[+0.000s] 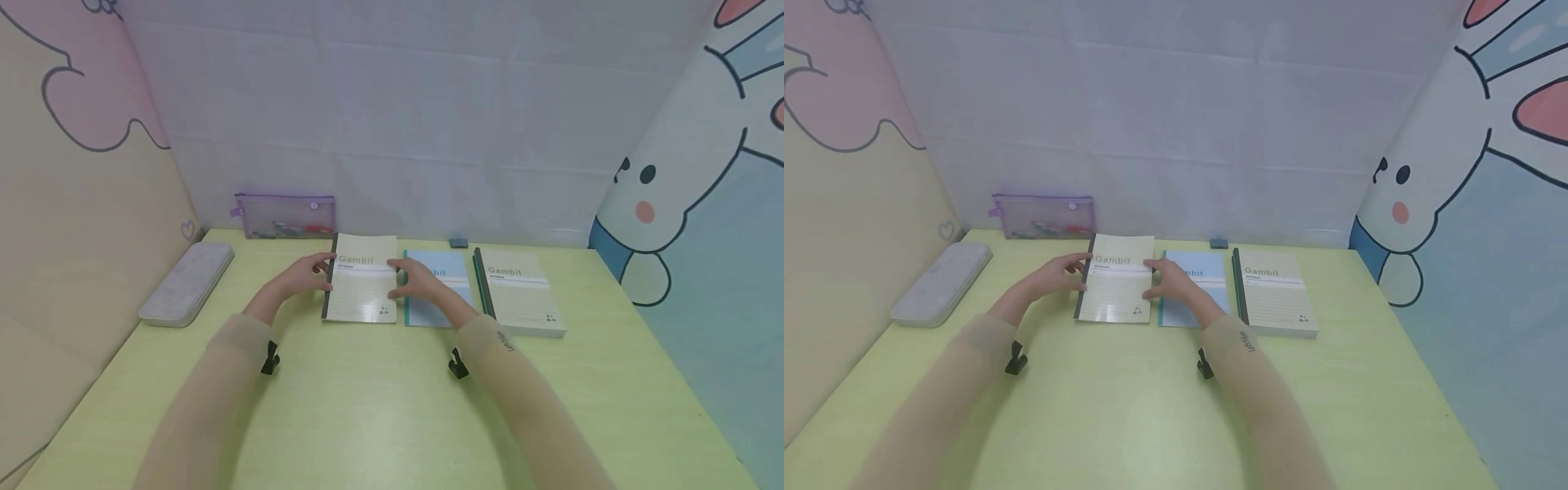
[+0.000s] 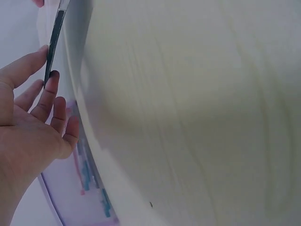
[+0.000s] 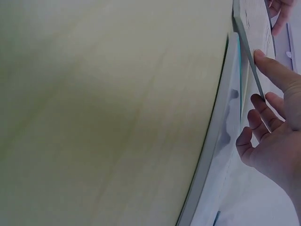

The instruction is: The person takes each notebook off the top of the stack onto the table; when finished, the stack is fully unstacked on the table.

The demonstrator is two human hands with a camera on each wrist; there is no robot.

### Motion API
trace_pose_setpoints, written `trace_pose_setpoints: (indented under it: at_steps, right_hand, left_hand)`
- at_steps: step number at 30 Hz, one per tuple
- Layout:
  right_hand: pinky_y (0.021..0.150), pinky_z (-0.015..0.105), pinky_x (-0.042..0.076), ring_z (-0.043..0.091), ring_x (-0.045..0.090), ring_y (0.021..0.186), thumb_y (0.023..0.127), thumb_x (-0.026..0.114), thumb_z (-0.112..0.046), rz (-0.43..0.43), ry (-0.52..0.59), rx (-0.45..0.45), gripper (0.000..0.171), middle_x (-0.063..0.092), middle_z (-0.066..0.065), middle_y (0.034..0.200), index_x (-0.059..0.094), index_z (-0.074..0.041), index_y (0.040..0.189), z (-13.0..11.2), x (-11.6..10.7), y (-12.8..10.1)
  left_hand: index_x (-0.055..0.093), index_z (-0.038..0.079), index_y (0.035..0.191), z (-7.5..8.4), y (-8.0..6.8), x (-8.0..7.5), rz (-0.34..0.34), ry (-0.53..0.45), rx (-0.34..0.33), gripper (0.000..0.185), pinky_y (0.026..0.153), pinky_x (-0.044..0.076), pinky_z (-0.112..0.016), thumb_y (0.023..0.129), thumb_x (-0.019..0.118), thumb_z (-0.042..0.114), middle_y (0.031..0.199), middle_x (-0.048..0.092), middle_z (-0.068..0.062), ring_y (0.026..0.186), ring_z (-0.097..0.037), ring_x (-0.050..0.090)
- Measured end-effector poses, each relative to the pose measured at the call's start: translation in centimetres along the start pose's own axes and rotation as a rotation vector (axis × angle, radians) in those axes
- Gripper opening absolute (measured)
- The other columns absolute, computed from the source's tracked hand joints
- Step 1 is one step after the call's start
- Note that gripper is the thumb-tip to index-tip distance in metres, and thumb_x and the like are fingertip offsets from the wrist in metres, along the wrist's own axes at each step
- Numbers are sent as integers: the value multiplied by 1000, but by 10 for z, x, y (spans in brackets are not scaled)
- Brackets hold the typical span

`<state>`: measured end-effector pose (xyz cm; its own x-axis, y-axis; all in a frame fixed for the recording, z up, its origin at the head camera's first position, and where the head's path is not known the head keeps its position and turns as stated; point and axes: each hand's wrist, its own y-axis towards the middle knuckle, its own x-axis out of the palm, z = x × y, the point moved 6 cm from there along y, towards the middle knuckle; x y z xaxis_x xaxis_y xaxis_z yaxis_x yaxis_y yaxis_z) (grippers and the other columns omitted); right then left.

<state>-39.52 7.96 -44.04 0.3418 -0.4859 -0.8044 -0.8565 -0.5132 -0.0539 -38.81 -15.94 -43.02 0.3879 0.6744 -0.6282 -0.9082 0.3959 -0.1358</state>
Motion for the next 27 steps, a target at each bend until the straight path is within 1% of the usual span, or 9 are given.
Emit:
trace_pose_setpoints:
  at_steps: [2,4,7,11,15,18,21,24,27]
  right_hand:
    - [108,41,32,27,42,126,77,79,-30,-20,-23,26,82,50,12,133,38,-9,145,3,5,0]
    - [109,43,30,29,39,129,78,78,-31,-40,-41,49,81,48,13,135,38,-9,145,4,8,0]
    - [110,44,28,31,33,134,80,75,-34,-65,-77,77,79,43,14,141,37,-11,145,4,12,-1]
    - [110,45,28,33,31,134,81,74,-36,-66,-102,79,76,39,16,144,39,-12,144,2,12,-2]
    - [106,45,33,32,35,129,81,74,-37,-48,-100,81,75,39,16,141,41,-14,144,-1,9,-3]
    - [102,46,37,31,39,125,81,74,-38,-34,-85,83,74,41,16,137,40,-17,144,-1,3,-8]
    - [99,45,40,30,42,122,81,73,-38,-18,-76,73,74,43,14,134,39,-20,145,-2,-8,-14]
    - [97,47,41,32,44,121,82,73,-36,3,-57,50,74,45,14,133,39,-18,145,-4,-22,-23]
    - [95,48,42,34,46,118,82,74,-34,29,-38,32,73,46,15,131,40,-16,144,-4,-38,-33]
  left_hand:
    - [29,7,148,-5,3,4,-19,3,-15,79,103,33,-51,81,72,10,124,49,-18,121,-37,39]
    - [29,5,148,-8,5,8,-40,26,-28,78,100,36,-48,82,71,10,124,49,-19,119,-36,42]
    - [30,4,147,-9,4,10,-50,95,-50,76,96,40,-47,82,71,10,125,50,-21,118,-37,45]
    - [36,5,144,-5,2,8,-37,213,-63,72,101,32,-57,82,71,16,127,51,-21,121,-41,39]
    - [40,7,142,-5,1,5,-19,305,-58,70,99,28,-62,82,72,22,127,53,-19,118,-42,35]
    - [43,8,140,-3,2,3,4,341,-27,69,95,31,-61,81,73,27,124,55,-18,113,-41,39]
    - [43,10,141,2,1,2,15,356,-8,70,96,29,-61,81,73,30,123,55,-15,113,-40,38]
    - [41,10,142,11,1,-1,23,359,2,71,98,26,-61,81,72,30,124,54,-13,116,-39,37]
    - [40,10,143,24,-1,-3,37,378,30,72,96,30,-58,82,72,29,125,54,-11,115,-36,38]
